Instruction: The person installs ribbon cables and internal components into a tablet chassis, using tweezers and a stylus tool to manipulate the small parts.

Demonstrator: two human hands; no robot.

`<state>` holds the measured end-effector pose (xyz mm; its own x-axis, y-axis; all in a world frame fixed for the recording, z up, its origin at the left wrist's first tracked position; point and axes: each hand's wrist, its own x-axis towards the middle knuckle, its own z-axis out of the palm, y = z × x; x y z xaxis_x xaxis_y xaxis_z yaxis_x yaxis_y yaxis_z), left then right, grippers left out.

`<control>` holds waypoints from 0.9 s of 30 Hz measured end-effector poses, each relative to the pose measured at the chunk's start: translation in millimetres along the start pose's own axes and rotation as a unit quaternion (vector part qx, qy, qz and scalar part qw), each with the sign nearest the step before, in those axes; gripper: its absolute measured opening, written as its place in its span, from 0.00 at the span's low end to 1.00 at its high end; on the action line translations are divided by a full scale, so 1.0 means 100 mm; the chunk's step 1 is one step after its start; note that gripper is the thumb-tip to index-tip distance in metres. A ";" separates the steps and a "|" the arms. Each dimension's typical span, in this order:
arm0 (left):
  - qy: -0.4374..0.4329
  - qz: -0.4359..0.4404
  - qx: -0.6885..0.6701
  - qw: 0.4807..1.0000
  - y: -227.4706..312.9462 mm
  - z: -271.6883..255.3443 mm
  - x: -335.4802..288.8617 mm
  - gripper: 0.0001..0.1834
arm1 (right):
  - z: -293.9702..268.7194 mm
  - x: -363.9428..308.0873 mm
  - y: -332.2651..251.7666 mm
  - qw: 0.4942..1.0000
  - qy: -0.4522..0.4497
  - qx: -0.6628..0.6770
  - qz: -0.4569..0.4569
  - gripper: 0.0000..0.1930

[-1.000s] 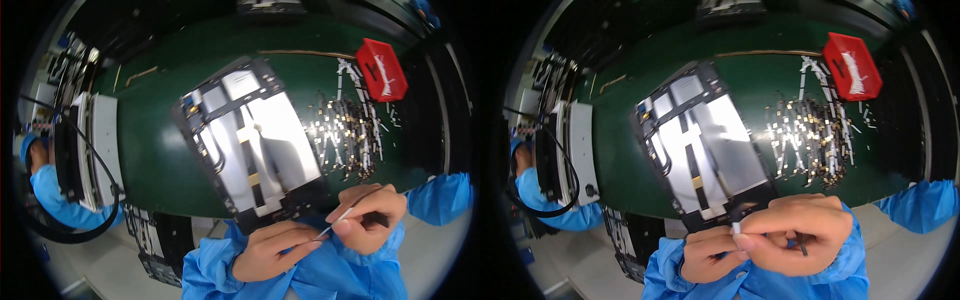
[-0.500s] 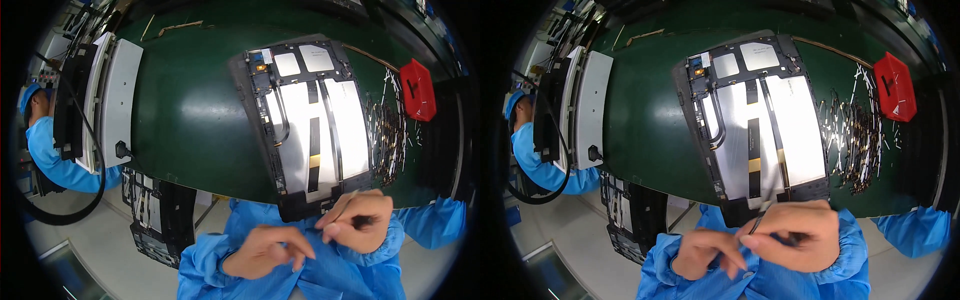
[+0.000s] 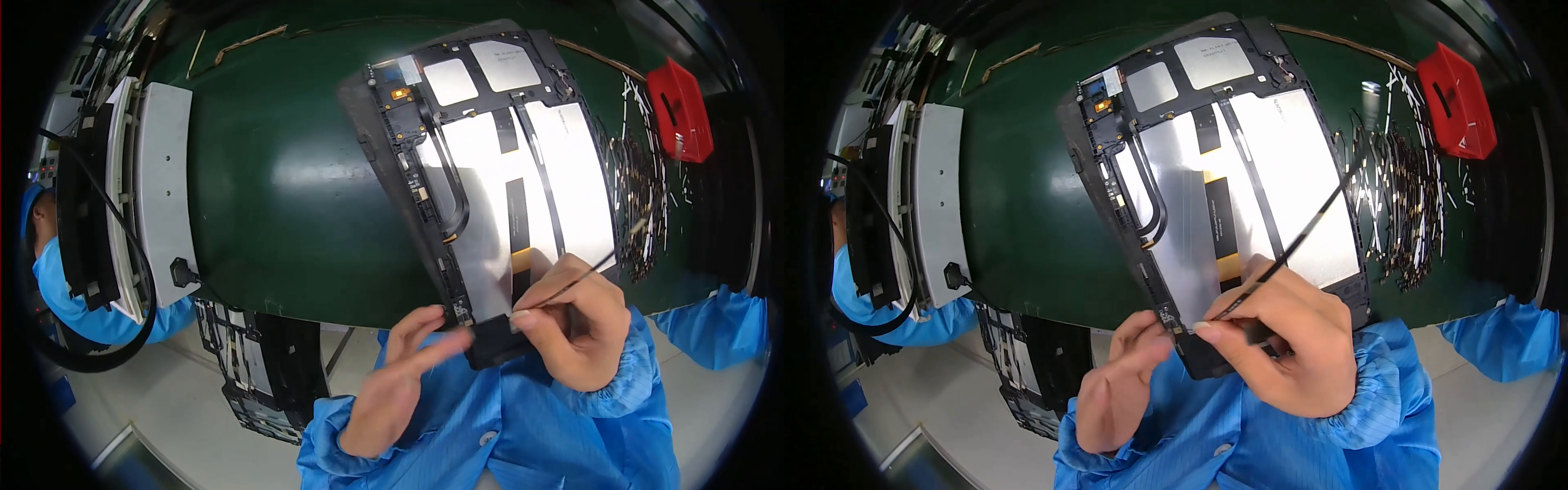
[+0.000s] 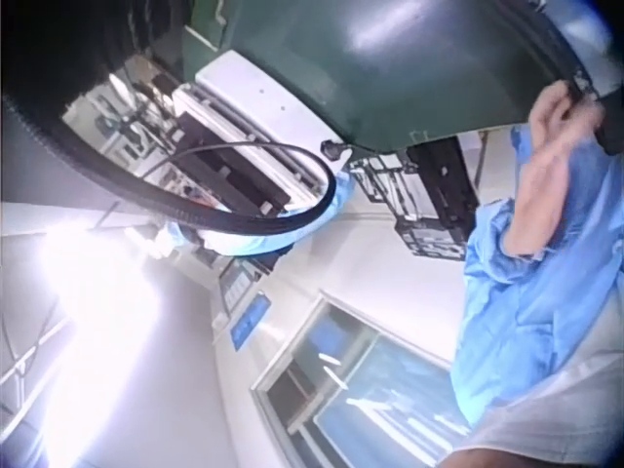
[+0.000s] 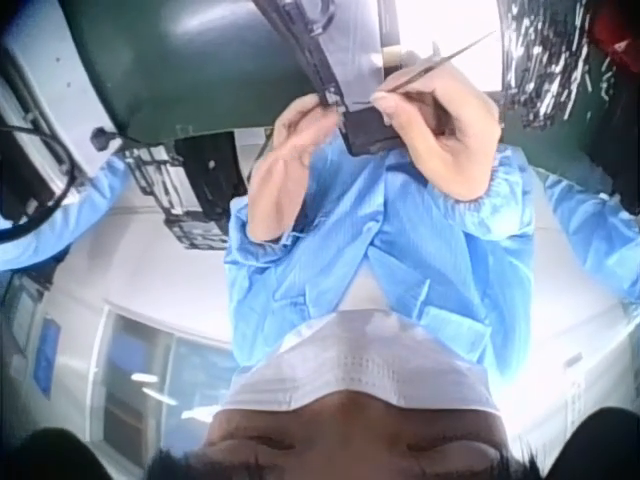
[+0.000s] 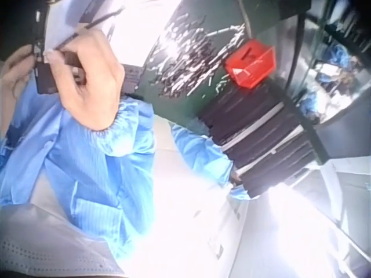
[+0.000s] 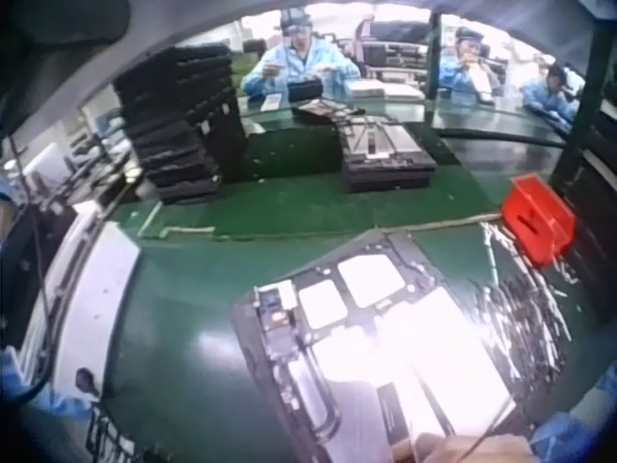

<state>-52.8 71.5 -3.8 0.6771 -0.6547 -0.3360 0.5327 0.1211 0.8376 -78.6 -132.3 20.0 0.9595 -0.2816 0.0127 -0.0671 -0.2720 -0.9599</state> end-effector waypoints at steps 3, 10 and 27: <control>-0.025 -0.023 -0.114 0.993 -0.05 -0.12 0.04 0.28 | 0.04 0.02 0.00 0.997 -0.046 -0.065 -0.009 0.08; 0.081 0.111 0.043 0.990 -0.17 -0.02 0.31 0.07 | 0.12 0.01 -0.04 0.977 -0.061 -0.199 -0.035 0.11; 0.128 0.197 0.151 0.960 -0.27 -0.03 0.47 0.07 | 0.10 0.05 -0.13 0.974 -0.080 -0.211 -0.004 0.10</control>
<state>-34.0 39.5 -43.8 0.9193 -0.3925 -0.0300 0.0646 0.0751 0.9951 -70.5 -120.9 29.8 0.9886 -0.1392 -0.0568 -0.1334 -0.6376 -0.7587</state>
